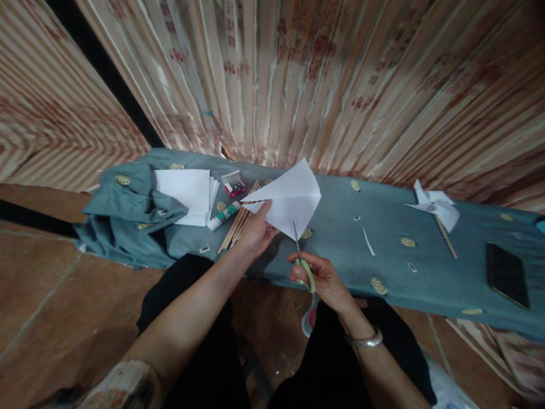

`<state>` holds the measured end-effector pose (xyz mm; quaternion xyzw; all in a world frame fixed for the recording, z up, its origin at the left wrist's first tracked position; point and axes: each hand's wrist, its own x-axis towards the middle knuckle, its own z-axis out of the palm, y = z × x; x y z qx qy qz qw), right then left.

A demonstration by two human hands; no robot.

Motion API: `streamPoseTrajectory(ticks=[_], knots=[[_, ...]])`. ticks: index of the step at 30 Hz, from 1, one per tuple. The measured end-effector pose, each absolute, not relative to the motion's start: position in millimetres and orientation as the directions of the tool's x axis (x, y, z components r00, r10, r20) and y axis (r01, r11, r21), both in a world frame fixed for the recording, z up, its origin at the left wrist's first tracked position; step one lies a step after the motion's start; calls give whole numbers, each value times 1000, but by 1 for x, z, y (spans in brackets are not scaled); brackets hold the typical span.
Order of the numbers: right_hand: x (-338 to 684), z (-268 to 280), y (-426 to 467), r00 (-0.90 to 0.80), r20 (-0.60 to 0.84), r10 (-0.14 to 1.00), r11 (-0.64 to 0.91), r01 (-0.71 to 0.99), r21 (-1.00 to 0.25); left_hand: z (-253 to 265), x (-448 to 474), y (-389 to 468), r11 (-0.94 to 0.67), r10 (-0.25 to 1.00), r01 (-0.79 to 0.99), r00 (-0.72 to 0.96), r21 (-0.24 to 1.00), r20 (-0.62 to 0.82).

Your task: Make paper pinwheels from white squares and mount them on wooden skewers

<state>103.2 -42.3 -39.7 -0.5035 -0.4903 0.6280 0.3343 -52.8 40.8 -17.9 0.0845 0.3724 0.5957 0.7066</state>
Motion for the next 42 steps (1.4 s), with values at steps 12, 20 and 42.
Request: streamPoseTrajectory(ticks=[12,20,42], knots=[[100,-35,-40,-239,-362,901,-371,6,-929,-17,-53,42,276,901,-786,12,553,-433],[98,-40,-40,-200,-392,898,-401,-5,-916,-17,-52,42,265,906,-789,7,554,-424],[99,-42,-39,-178,-370,912,-376,-3,-927,-18,-46,36,340,884,-774,68,535,-463]])
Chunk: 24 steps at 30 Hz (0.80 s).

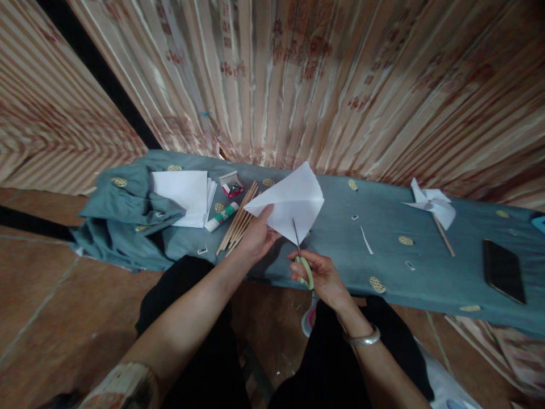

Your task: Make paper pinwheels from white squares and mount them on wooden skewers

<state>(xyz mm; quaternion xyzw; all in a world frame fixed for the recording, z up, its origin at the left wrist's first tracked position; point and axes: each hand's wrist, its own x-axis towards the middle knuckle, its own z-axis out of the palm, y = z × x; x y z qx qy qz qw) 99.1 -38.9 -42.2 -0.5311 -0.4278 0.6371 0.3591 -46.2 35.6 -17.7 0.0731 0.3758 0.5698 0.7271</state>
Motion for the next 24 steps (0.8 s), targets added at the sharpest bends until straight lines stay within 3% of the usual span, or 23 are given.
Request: streamPoseTrajectory(ticks=[24], knots=[[99,-36,-37,-140,-344,928,-347,8,-938,-23,-42,30,402,876,-733,134,549,-463]])
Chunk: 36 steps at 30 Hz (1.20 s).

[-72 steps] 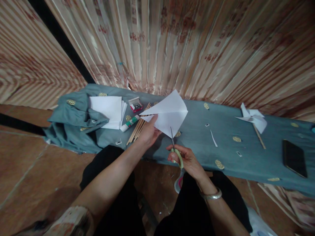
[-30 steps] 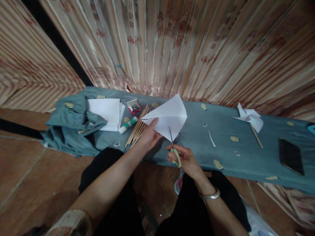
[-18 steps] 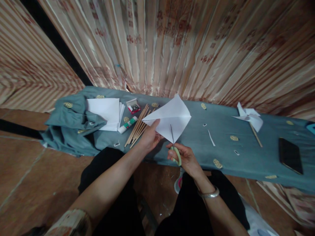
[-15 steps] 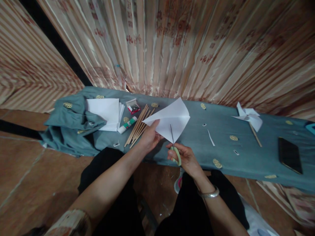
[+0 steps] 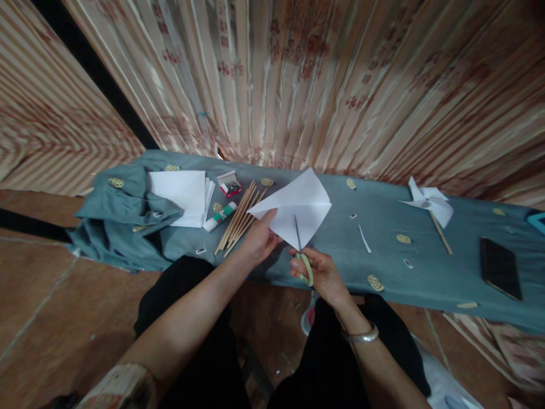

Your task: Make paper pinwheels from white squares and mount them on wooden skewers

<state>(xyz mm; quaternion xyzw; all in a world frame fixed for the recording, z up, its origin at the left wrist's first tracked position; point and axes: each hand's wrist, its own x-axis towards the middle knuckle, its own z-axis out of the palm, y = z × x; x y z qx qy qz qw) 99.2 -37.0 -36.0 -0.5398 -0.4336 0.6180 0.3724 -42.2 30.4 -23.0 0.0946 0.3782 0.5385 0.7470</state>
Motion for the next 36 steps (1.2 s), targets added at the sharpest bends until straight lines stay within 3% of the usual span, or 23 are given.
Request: streamPoseTrajectory(ticks=[21,36], knots=[[98,-36,-35,-97,-392,915,-398,-57,-915,-20,-41,26,430,865,-695,135,577,-483],[98,-40,-35,-86,-351,933,-355,-39,-934,-28,-39,26,425,880,-696,168,579,-444]])
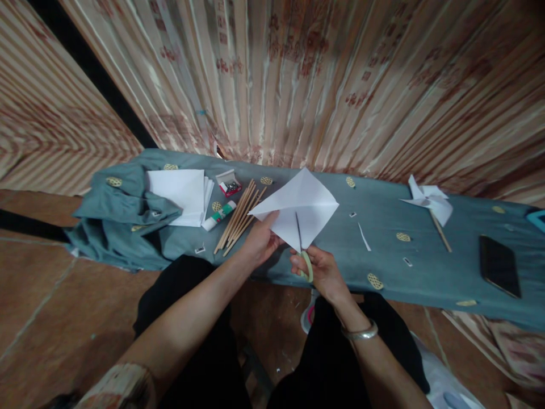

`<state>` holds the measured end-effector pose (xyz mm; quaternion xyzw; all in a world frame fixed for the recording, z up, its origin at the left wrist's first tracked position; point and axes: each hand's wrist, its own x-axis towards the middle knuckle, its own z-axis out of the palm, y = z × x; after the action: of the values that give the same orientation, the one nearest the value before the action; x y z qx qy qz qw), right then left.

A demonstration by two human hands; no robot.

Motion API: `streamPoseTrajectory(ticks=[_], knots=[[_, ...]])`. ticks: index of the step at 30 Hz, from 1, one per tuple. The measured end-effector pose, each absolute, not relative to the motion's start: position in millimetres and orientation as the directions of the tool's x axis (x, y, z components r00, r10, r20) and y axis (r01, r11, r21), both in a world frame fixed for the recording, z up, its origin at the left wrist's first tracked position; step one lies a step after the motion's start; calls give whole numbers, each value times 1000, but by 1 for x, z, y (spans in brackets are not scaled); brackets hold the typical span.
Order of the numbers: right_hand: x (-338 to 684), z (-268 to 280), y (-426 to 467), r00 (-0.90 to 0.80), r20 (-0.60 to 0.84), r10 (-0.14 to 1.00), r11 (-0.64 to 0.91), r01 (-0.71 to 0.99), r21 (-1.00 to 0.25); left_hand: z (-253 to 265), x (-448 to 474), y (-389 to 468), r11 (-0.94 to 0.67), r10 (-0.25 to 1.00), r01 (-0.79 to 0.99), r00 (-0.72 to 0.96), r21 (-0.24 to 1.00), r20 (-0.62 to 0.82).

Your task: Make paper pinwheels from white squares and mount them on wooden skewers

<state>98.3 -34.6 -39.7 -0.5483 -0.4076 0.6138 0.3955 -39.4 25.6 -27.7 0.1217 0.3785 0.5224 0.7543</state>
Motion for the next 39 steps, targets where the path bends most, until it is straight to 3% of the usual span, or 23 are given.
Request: streamPoseTrajectory(ticks=[12,28,31,34,39], knots=[[98,-42,-35,-88,-372,924,-375,-22,-927,-26,-39,25,417,878,-703,147,576,-457],[140,-36,-43,-360,-421,833,-357,233,-905,-16,-62,44,282,892,-785,4,552,-451],[154,-30,-41,-292,-414,862,-361,220,-906,-20,-67,45,299,882,-777,4,553,-471],[165,-31,-36,-92,-377,921,-359,168,-918,-23,-68,43,328,881,-734,11,595,-473],[173,-36,-26,222,-180,958,-207,103,-973,-28,-62,32,461,861,-603,128,651,-491]])
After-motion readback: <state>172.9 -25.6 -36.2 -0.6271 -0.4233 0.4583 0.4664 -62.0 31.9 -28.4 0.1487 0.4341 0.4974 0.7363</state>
